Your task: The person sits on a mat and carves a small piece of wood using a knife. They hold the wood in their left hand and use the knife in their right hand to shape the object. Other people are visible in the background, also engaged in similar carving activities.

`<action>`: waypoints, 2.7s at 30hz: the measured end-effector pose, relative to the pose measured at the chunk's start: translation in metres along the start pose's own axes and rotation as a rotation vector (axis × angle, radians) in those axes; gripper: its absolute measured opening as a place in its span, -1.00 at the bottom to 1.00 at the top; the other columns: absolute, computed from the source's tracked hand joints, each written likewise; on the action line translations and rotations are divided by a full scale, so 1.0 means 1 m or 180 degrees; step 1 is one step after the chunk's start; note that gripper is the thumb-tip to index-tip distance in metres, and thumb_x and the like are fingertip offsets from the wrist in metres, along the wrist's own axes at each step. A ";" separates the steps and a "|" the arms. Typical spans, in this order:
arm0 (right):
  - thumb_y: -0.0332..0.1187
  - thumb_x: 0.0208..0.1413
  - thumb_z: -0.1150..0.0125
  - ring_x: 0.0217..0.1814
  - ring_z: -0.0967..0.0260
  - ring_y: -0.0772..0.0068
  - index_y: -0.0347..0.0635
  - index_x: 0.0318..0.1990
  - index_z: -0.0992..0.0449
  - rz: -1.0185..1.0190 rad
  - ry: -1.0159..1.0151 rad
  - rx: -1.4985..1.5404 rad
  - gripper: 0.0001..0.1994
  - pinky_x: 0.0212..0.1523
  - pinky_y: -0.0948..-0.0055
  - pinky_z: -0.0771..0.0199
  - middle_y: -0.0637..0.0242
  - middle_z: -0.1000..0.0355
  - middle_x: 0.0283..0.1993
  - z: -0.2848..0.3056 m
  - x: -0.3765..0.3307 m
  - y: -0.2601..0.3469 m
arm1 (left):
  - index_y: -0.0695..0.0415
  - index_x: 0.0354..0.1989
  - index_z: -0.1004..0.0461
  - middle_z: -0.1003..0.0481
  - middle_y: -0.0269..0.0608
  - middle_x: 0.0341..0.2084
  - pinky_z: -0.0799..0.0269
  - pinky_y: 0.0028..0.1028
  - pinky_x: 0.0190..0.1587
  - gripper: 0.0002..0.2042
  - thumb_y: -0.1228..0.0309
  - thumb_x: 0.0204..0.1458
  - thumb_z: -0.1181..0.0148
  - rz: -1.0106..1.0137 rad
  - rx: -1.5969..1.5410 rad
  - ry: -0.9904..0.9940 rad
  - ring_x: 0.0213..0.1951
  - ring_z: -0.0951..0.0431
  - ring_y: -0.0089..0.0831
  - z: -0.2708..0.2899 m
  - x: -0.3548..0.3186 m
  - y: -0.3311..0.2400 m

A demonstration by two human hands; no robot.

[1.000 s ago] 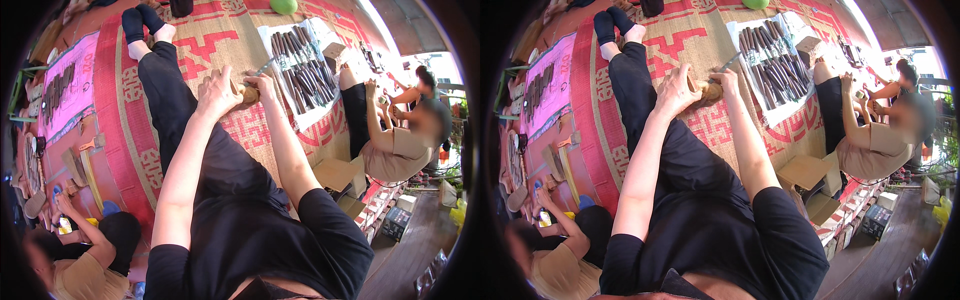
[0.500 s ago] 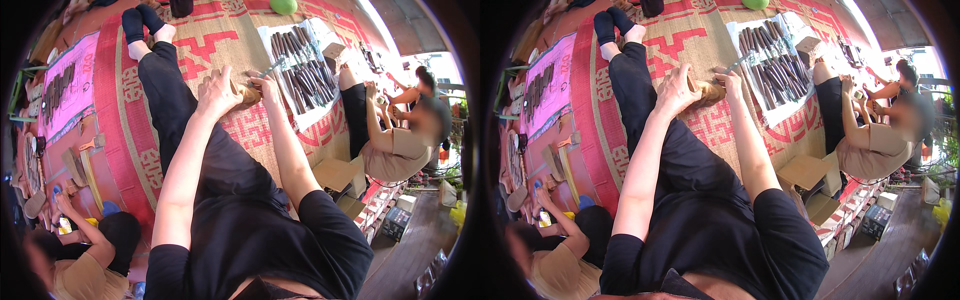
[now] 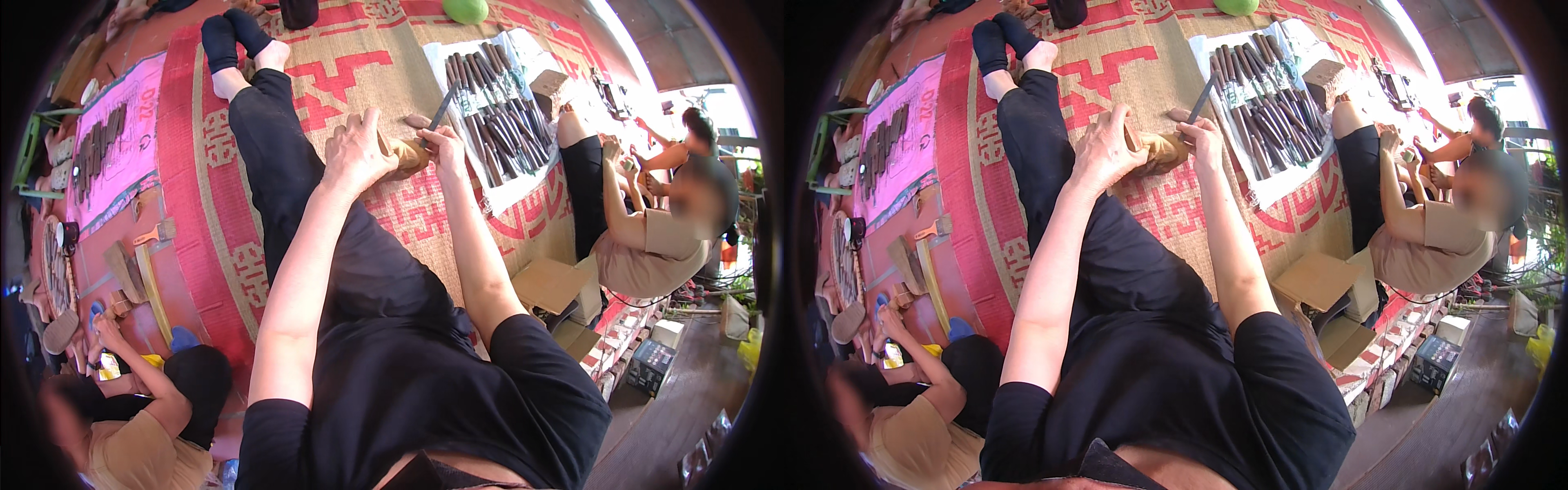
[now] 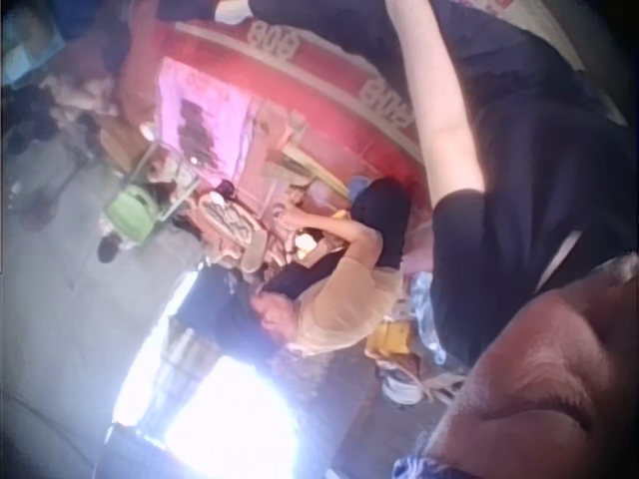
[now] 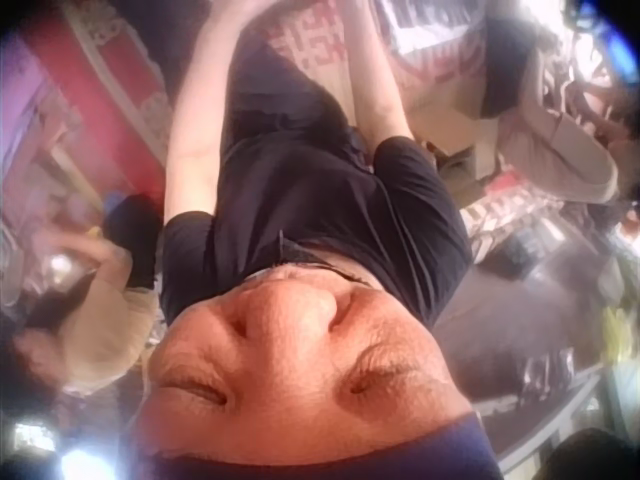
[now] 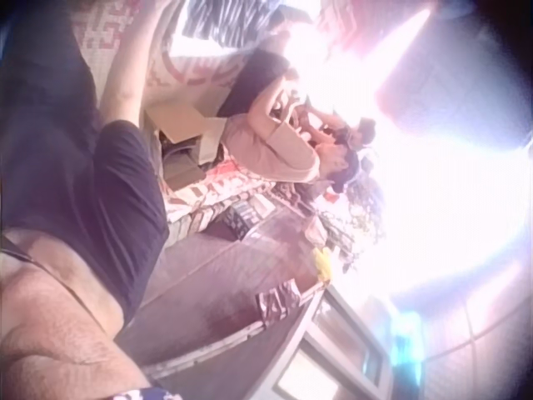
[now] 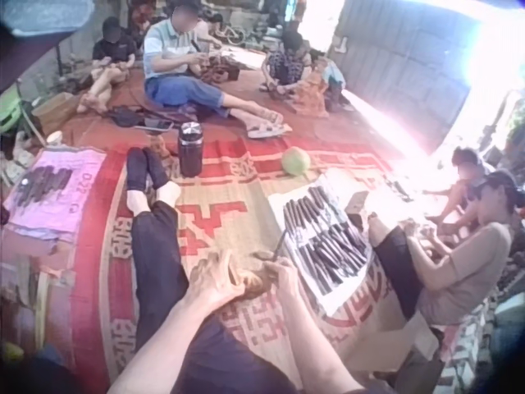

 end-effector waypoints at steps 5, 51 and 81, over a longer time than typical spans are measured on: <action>-0.56 -0.03 -0.24 -0.36 -0.49 0.41 -0.14 -0.49 -0.37 0.0256 -0.0136 0.0410 -0.85 -0.34 0.45 -0.47 0.24 -0.51 -0.38 -0.004 0.001 0.007 | 0.13 -0.03 -0.27 -0.43 0.17 -0.21 -0.46 -0.04 -0.13 -0.48 0.27 -0.21 -0.28 0.0020 -0.0018 0.0000 -0.16 -0.51 0.13 0.002 0.000 0.000; -0.61 -0.08 -0.24 -0.47 -0.53 0.36 -0.29 -0.42 -0.42 0.0323 -0.0395 0.0672 -0.89 -0.48 0.54 -0.56 0.13 -0.51 -0.43 0.034 -0.031 -0.009 | 0.04 0.08 -0.23 -0.22 -0.04 -0.04 -0.38 -0.20 0.06 -0.21 0.21 -0.42 -0.49 0.0095 -0.0313 0.0766 0.02 -0.40 -0.05 -0.002 0.031 0.049; -0.53 -0.15 -0.34 -0.44 -0.45 0.57 -0.17 -0.53 -0.47 0.0510 -0.0777 0.0214 -0.88 -0.42 0.59 -0.43 0.35 -0.52 -0.47 0.054 -0.042 -0.013 | 0.05 0.05 -0.25 -0.31 0.06 -0.07 -0.38 -0.14 0.03 -0.28 0.04 -0.32 -0.40 0.0428 -0.0412 0.1122 -0.01 -0.45 0.04 -0.039 -0.008 0.010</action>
Point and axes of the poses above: each hand's wrist, its own x-axis towards the middle knuckle, its own z-axis out of the back of the hand, y = z × x, the point moved 9 cm from there along x, towards the middle knuckle
